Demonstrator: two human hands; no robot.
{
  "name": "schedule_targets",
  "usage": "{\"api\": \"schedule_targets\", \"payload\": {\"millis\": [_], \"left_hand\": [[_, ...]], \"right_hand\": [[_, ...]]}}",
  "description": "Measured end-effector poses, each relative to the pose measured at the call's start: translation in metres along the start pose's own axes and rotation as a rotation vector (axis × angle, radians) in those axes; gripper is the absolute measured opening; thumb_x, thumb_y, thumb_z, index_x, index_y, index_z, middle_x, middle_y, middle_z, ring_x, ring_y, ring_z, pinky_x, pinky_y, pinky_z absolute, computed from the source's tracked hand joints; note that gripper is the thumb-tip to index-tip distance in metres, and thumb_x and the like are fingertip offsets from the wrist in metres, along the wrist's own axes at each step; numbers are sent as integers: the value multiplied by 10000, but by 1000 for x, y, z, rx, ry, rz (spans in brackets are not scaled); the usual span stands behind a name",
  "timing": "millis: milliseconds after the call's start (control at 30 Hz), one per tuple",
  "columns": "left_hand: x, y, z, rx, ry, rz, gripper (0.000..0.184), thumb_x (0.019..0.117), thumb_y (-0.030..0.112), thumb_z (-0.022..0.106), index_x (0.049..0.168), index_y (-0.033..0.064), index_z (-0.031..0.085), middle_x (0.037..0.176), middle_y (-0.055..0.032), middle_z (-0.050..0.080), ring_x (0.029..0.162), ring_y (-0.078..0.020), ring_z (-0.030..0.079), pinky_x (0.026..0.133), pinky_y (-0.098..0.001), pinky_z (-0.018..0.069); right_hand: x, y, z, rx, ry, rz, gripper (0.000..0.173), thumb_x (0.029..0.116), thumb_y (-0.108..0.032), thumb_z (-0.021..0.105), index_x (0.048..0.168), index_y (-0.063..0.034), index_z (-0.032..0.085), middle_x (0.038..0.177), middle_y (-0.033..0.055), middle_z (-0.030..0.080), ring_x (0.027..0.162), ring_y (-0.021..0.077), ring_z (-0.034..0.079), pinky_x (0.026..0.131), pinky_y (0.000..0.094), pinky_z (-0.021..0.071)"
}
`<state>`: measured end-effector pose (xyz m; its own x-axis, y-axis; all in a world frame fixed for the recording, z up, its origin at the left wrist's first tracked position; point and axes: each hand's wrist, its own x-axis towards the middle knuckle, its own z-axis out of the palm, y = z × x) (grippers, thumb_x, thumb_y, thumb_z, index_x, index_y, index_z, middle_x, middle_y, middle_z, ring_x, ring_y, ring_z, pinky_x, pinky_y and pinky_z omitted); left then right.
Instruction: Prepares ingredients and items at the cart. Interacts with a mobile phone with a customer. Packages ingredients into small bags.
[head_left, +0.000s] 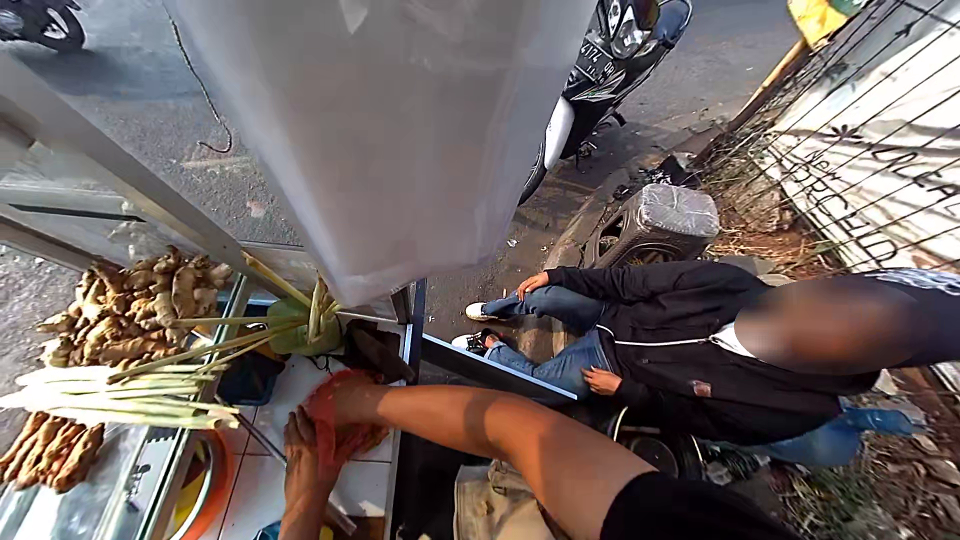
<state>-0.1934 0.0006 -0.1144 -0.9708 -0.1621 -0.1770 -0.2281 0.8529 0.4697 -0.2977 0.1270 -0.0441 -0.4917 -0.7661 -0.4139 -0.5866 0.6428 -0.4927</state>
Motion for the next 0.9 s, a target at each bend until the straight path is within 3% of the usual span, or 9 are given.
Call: {"api": "schedule_targets", "payload": {"millis": [167,333,467,567,633,667,767,833,900], "left_hand": [[10,-1,-7,58,-39,2,1162,715,354,923,1568,-82,267,1610,-330,277,1508,-471,267,1235,-541,235],[14,-3,-14,108,-21,37,950,757,365,881,1459,-105,445,1511,-340,430,1447,-476,378,1220,-578,231],[19,5,-23,177,-9,22,794,854,367,792,1415,-108,491,1429,-349,506,1390,-486,445,1195,-608,251],[25,11,-30,251,-91,-46,868,830,443,812,1448,-66,477,1466,-310,494,1424,-455,417,1231,-605,167],[28,6,-32,262,-135,-90,846,871,437,770,1498,-28,445,1524,-291,444,1466,-447,358,1243,-595,119],[29,5,-33,262,-127,-94,800,885,437,733,1487,-19,467,1515,-285,456,1455,-451,369,1235,-608,133],[29,-1,-30,259,-87,-99,829,904,503,671,1494,-35,447,1509,-294,456,1452,-461,366,1231,-615,137],[28,-6,-24,263,-77,-98,824,949,481,628,1537,-42,382,1575,-299,369,1501,-462,283,1239,-607,107],[24,-9,-24,267,-76,-117,823,962,447,624,1558,-44,340,1613,-305,299,1524,-460,234,1248,-586,105]], "right_hand": [[2,-7,-10,2,-80,90,388,960,-296,692,1156,40,685,1188,267,671,1147,452,625,910,685,477],[-13,-21,-37,58,-176,199,398,979,-277,661,1171,71,673,1242,286,644,1193,454,600,947,672,464],[-27,-26,-60,109,-229,249,388,997,-287,635,1100,82,697,1217,279,658,1176,433,613,937,655,467],[-32,-21,-69,110,-258,143,402,998,-278,648,1216,59,674,1228,289,649,1177,441,607,945,659,452],[-35,-11,-70,213,-263,-43,468,1003,-237,667,1364,50,586,1303,305,611,1238,441,577,1022,640,421],[-37,-5,-70,297,-263,-128,470,1002,-219,675,1376,47,574,1298,299,612,1213,415,591,1021,613,432],[-48,8,-71,515,-296,-215,373,1005,-224,660,1303,-8,600,1052,166,644,837,189,594,738,405,503],[-57,19,-70,691,-347,-229,330,1019,-241,619,1286,-49,598,897,67,618,638,75,526,548,260,445],[-62,31,-61,965,-370,-297,266,1001,-244,572,1210,-80,576,776,-2,564,511,27,478,432,188,408]]}}
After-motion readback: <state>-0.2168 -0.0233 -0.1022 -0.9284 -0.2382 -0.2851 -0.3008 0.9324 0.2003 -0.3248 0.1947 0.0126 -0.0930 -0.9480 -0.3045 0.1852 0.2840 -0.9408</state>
